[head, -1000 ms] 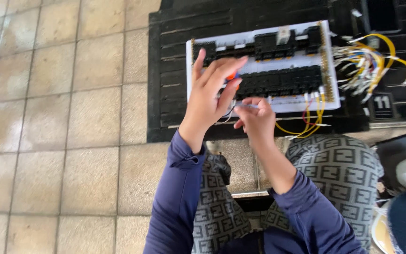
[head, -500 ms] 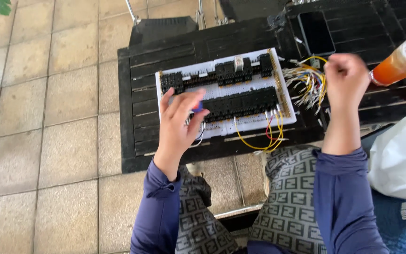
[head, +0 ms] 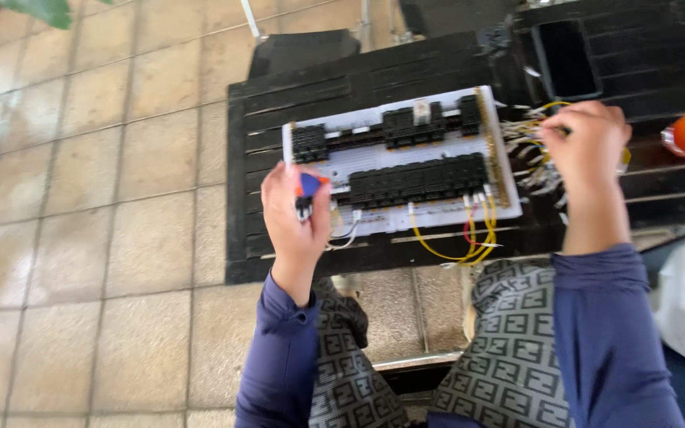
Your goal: Tightening screws on an electrical terminal block to secure wires using a screwdriver.
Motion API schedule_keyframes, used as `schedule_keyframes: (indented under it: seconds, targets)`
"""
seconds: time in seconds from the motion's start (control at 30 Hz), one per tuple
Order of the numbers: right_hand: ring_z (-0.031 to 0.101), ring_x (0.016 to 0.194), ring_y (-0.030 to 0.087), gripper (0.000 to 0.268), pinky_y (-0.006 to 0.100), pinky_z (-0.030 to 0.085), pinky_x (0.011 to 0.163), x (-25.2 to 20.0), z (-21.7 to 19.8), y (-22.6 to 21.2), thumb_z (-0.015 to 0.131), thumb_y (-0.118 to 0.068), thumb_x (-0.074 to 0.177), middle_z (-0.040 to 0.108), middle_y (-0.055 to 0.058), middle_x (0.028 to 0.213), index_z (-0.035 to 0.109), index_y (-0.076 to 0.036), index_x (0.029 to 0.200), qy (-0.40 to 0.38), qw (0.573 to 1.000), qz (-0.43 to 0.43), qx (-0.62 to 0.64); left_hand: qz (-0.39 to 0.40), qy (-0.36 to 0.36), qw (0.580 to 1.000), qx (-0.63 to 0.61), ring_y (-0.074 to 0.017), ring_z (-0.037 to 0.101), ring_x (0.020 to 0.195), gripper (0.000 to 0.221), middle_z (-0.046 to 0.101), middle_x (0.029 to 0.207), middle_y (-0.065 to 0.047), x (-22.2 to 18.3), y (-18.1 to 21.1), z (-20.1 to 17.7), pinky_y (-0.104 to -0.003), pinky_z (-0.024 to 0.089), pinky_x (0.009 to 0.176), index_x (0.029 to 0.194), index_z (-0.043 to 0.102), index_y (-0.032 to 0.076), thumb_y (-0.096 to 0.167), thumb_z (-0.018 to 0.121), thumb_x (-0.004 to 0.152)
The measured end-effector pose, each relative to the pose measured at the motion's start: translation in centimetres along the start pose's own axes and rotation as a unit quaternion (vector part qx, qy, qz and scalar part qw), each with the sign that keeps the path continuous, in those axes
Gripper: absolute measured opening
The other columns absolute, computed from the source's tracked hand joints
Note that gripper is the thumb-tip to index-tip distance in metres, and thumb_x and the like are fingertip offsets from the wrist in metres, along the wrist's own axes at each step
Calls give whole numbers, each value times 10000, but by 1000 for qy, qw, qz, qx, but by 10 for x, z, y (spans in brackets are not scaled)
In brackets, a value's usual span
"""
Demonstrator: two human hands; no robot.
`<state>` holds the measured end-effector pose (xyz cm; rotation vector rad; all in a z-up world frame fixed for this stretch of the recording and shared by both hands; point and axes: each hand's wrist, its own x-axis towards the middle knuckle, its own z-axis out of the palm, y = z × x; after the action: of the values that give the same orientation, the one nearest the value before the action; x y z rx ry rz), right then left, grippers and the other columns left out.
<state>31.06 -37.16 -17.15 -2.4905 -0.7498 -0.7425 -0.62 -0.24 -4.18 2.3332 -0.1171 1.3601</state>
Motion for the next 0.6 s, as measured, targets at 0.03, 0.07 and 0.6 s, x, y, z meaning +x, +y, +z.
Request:
schedule_keyframes:
  seconds: [0.03, 0.07, 0.6]
  targets:
    - [713, 1001, 215, 143, 350, 508, 917, -2, 8, 6, 935, -193, 924, 775, 1, 1064, 858, -210, 1043, 50, 996, -77, -2, -16, 34, 999, 14, -334, 642, 1027, 522, 714, 1100, -113, -2, -6, -6, -494, 440, 1053, 1516, 332, 77, 168, 624, 1092]
    - [713, 1001, 215, 143, 350, 508, 917, -3, 8, 3, 935, -193, 924, 775, 1, 1064, 858, -210, 1043, 47, 995, -83, 9, -20, 34, 999, 27, -334, 642, 1027, 522, 714, 1100, -113, -2, -10, -12, -494, 440, 1053, 1516, 332, 77, 168, 624, 1092]
    - [557, 1183, 230, 95, 370, 432, 1016, 2, -21, -32, 694, 2, 1145, 623, 123, 1284, 682, -49, 1225, 22, 952, 77, 294, -82, 5, 996, 30, -184, 678, 1048, 480, 686, 1182, -29, -14, -37, -32, -517, 386, 1248, 1523, 396, 115, 214, 606, 1103]
